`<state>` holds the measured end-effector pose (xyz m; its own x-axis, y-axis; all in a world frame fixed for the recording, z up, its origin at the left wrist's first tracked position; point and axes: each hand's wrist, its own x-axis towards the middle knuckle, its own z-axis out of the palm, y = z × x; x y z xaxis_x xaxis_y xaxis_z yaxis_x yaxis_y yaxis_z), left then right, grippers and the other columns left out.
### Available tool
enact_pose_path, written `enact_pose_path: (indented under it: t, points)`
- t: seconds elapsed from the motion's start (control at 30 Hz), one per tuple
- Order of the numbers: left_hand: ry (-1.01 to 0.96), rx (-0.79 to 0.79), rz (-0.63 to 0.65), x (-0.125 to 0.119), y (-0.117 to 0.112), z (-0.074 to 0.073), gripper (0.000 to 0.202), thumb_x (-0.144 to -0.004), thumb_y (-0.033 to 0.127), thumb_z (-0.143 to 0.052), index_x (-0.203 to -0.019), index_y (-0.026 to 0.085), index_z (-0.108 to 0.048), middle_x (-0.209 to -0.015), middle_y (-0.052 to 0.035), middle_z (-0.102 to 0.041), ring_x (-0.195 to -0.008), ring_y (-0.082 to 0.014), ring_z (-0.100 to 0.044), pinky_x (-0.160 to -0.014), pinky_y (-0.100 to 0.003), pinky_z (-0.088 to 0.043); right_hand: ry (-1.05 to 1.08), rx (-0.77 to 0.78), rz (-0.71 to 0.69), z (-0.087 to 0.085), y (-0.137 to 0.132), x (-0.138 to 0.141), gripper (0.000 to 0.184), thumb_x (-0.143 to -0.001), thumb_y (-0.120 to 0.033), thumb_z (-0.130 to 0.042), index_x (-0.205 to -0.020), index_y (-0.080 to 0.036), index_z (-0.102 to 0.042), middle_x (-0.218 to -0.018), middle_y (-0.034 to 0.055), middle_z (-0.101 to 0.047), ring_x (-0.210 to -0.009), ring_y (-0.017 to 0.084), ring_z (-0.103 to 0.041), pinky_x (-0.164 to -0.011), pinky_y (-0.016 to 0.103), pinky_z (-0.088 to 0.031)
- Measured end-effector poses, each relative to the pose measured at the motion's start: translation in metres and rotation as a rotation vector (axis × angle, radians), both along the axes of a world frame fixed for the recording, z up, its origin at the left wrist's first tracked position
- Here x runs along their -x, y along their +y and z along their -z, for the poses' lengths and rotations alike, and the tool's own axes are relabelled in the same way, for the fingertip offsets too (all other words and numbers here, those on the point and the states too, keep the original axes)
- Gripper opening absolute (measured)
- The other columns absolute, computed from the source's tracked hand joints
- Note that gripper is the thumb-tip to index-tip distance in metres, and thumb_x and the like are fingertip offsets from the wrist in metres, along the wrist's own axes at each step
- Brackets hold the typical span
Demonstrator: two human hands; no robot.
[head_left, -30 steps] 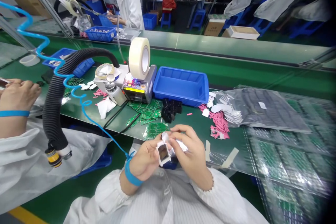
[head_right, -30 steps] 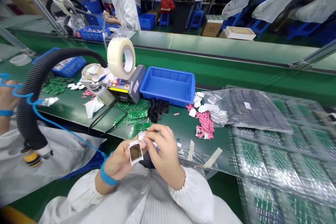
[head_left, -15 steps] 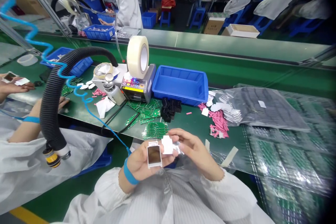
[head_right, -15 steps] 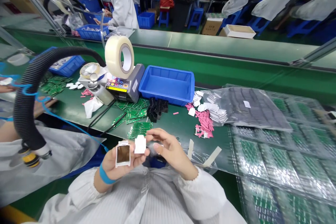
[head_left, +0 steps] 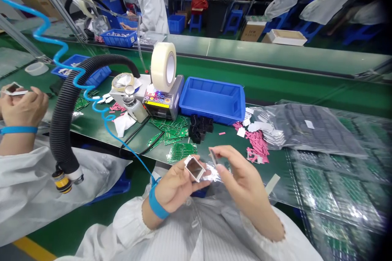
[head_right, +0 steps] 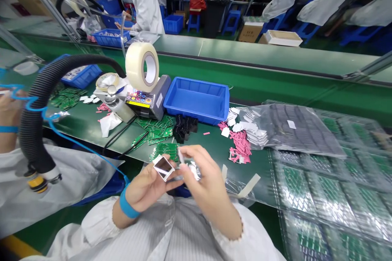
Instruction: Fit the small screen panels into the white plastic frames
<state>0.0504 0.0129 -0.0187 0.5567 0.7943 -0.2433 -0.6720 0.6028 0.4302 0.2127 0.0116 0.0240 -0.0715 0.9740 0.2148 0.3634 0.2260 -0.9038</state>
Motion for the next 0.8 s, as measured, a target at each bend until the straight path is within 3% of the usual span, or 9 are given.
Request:
enact_pose_path:
  t: [0.1,0.17,0.33,0.67,0.8]
  points:
    - [0.073,-0.002,-0.062,-0.004,0.0,0.001,0.038,-0.067,0.033,-0.075,-0.103,0.022,-0.067,-0.099,-0.003,-0.069,-0.095,-0.0172,-0.06,-0.089,-0.035,-0.045,-0.436,-0.256,0.039,-0.005,-0.009,0.008,0.028,-0.089,-0.023,-0.047,-0.115,-0.022,-0.056,-0.096,0.0062,-0.062,-0.091,0.021,-0.055,-0.094,0.048,-0.033]
    - [0.097,0.008,-0.081,-0.006,0.001,0.0,0.04,-0.065,0.033,-0.076,-0.103,0.022,-0.068,-0.094,-0.0025,-0.069,-0.091,-0.0155,-0.061,-0.084,-0.03,-0.046,-0.542,-0.332,0.077,-0.005,-0.012,0.015,0.025,-0.089,-0.023,-0.046,-0.113,-0.022,-0.056,-0.093,0.0051,-0.063,-0.088,0.021,-0.054,-0.099,0.053,-0.024]
    - [0.109,0.052,-0.099,-0.007,0.001,-0.002,0.039,-0.061,0.031,-0.08,-0.098,0.023,-0.07,-0.089,-0.0005,-0.069,-0.084,-0.0125,-0.061,-0.079,-0.026,-0.045,-0.544,-0.397,0.131,-0.001,-0.01,0.024,0.012,-0.088,-0.024,-0.05,-0.091,-0.025,-0.062,-0.085,0.0012,-0.064,-0.082,0.02,-0.052,-0.099,0.055,-0.02]
    - [0.151,0.068,-0.139,-0.015,0.002,0.007,0.038,-0.061,0.03,-0.08,-0.097,0.023,-0.07,-0.087,-0.0002,-0.068,-0.08,-0.0116,-0.06,-0.075,-0.025,-0.043,-0.433,-0.36,0.144,0.008,-0.006,0.021,0.01,-0.087,-0.023,-0.055,-0.085,-0.026,-0.064,-0.081,-0.001,-0.064,-0.08,0.018,-0.055,-0.1,0.053,-0.023]
    - [0.148,0.116,-0.159,-0.018,0.002,0.015,0.034,-0.066,0.029,-0.076,-0.099,0.022,-0.067,-0.092,-0.001,-0.067,-0.083,-0.0131,-0.06,-0.075,-0.027,-0.044,-0.45,-0.317,0.107,0.016,-0.004,0.025,0.014,-0.089,-0.028,-0.052,-0.09,-0.027,-0.066,-0.089,0.0009,-0.064,-0.086,0.019,-0.055,-0.1,0.053,-0.023]
